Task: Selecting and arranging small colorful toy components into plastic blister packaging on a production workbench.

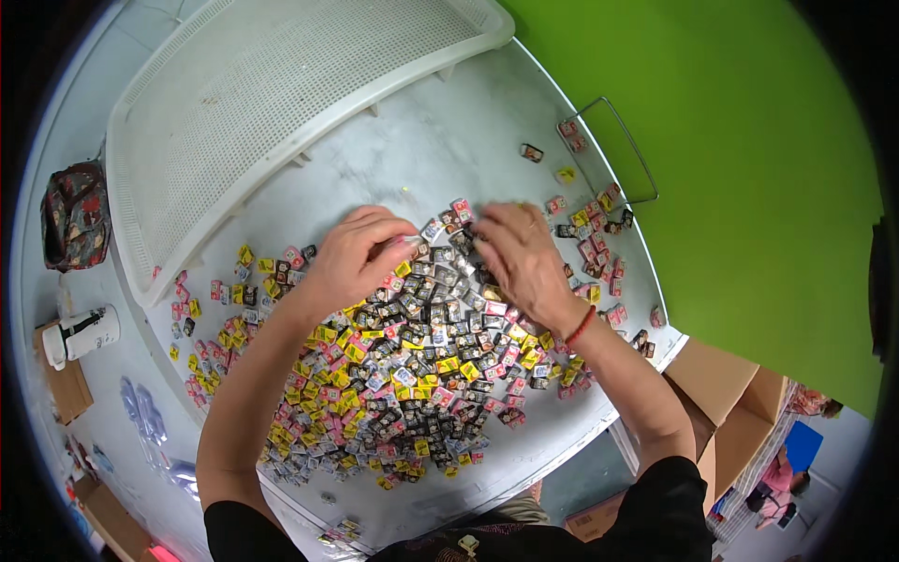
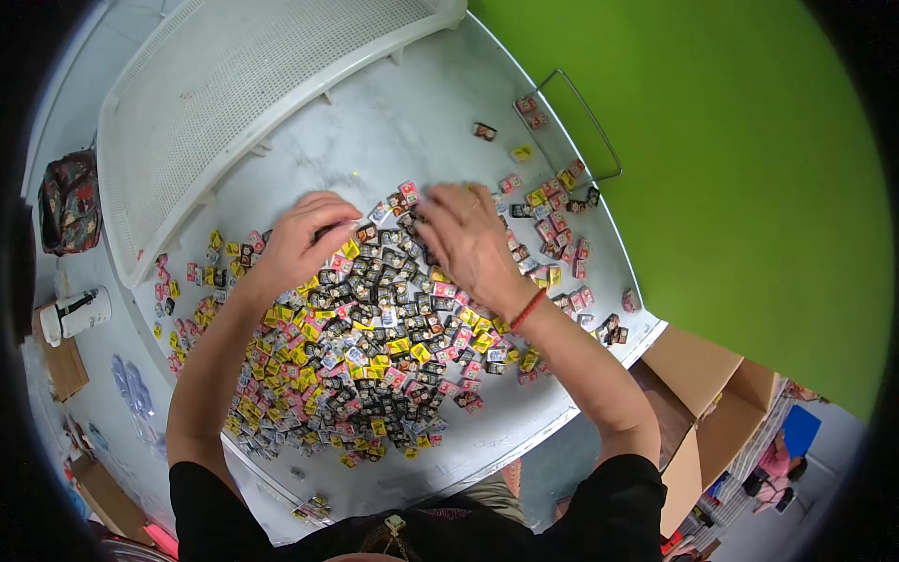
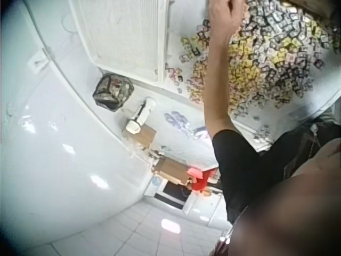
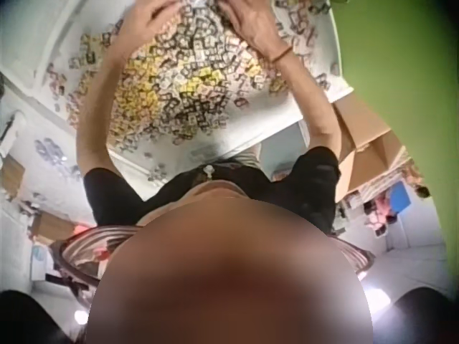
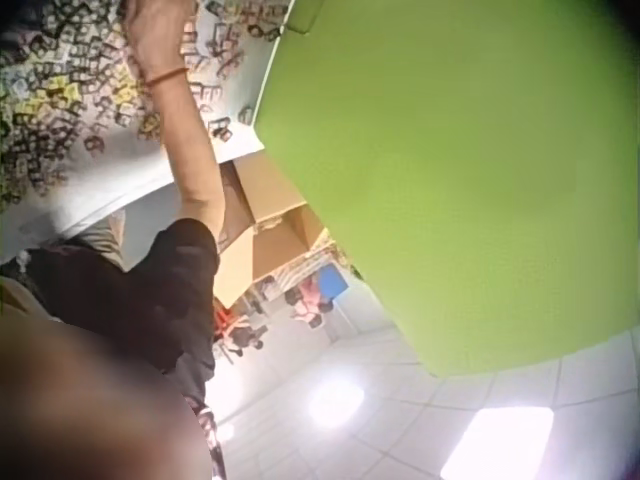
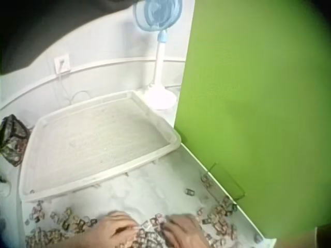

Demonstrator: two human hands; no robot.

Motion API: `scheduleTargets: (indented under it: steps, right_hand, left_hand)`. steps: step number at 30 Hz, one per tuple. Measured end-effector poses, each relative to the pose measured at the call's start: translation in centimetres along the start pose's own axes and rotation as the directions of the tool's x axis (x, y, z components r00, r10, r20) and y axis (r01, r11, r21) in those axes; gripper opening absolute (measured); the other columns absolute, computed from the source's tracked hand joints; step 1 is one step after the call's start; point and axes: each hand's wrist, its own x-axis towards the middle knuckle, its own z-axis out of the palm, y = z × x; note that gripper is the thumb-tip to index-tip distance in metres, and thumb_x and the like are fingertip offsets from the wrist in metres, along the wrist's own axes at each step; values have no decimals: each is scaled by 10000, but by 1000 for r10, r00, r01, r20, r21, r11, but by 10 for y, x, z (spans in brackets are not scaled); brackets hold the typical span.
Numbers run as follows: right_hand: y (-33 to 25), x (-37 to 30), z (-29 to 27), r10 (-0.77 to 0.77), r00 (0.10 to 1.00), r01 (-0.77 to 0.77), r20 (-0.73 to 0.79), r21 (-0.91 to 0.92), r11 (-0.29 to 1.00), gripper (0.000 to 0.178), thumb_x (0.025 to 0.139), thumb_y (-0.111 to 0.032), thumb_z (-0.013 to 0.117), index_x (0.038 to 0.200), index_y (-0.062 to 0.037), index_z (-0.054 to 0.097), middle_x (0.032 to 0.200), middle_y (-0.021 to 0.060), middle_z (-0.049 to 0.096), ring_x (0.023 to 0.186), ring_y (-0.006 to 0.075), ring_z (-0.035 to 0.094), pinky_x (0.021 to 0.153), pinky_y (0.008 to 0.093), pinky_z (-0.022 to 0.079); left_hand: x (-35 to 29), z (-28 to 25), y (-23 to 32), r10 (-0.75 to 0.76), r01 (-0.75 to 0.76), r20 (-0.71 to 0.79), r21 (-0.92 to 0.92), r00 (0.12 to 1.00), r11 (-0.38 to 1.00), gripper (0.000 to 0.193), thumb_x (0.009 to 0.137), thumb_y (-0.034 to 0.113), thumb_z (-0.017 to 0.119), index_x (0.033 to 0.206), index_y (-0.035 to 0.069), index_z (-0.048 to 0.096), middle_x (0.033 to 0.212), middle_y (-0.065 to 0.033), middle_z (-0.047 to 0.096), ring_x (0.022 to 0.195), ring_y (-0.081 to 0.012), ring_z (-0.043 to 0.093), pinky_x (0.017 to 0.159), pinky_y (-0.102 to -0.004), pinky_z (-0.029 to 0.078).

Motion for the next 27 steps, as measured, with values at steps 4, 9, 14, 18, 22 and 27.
scheduleTargets:
  steps: [4,9,14,18,22,27]
  right_hand:
    - [35,26,-17,12,956,-76,-292,-209,975,253,895,-102,603,1127,-6,579,1216,224,567,1099,425,547,977,489,424]
    - [116,46,-10,243,893,-382,-380,-352,854,250,906,-136,586,1112,6,577,1215,219,541,1069,411,528,960,465,416]
    - [71,32,-4,113,878,-240,-465,-223,945,199,919,-156,586,1039,-2,623,1166,189,585,1033,389,561,914,444,451]
    - [5,1,-3,-192,976,206,-106,136,969,155,913,-142,613,958,-1,658,976,162,675,903,362,636,780,412,519]
    - [18,1,-30,13,972,-40,-234,-113,993,228,921,-167,601,1073,2,616,1205,201,591,1113,381,555,984,451,428]
    - [52,-35,5,201,949,-287,-243,-398,871,397,937,-311,558,1203,-16,549,1248,192,545,1157,381,490,982,532,368]
  left_hand:
    - [-15,-5,0,-46,32,-213,-67,976,997,208,894,169,607,999,-4,656,897,-120,672,895,-260,613,803,-345,466]
    - [-10,3,-10,-3,0,-288,-9,958,1000,205,895,157,608,1015,-4,652,976,-133,667,893,-258,612,815,-344,473]
    - [-32,-2,-10,-191,155,-313,-135,930,979,215,897,163,616,1033,0,649,1009,-124,666,988,-269,600,878,-364,460]
    - [-55,0,-17,76,-37,-210,185,975,982,271,889,114,625,1149,35,622,1227,-123,602,1211,-304,513,1029,-392,390]
    - [-77,2,-11,126,11,-325,389,937,921,284,874,172,649,1127,44,633,1251,-137,593,1243,-351,471,1038,-435,366]
    - [-109,2,-14,186,-4,-429,389,884,921,268,876,171,651,1111,42,643,1208,-133,624,1198,-350,517,1021,-432,396]
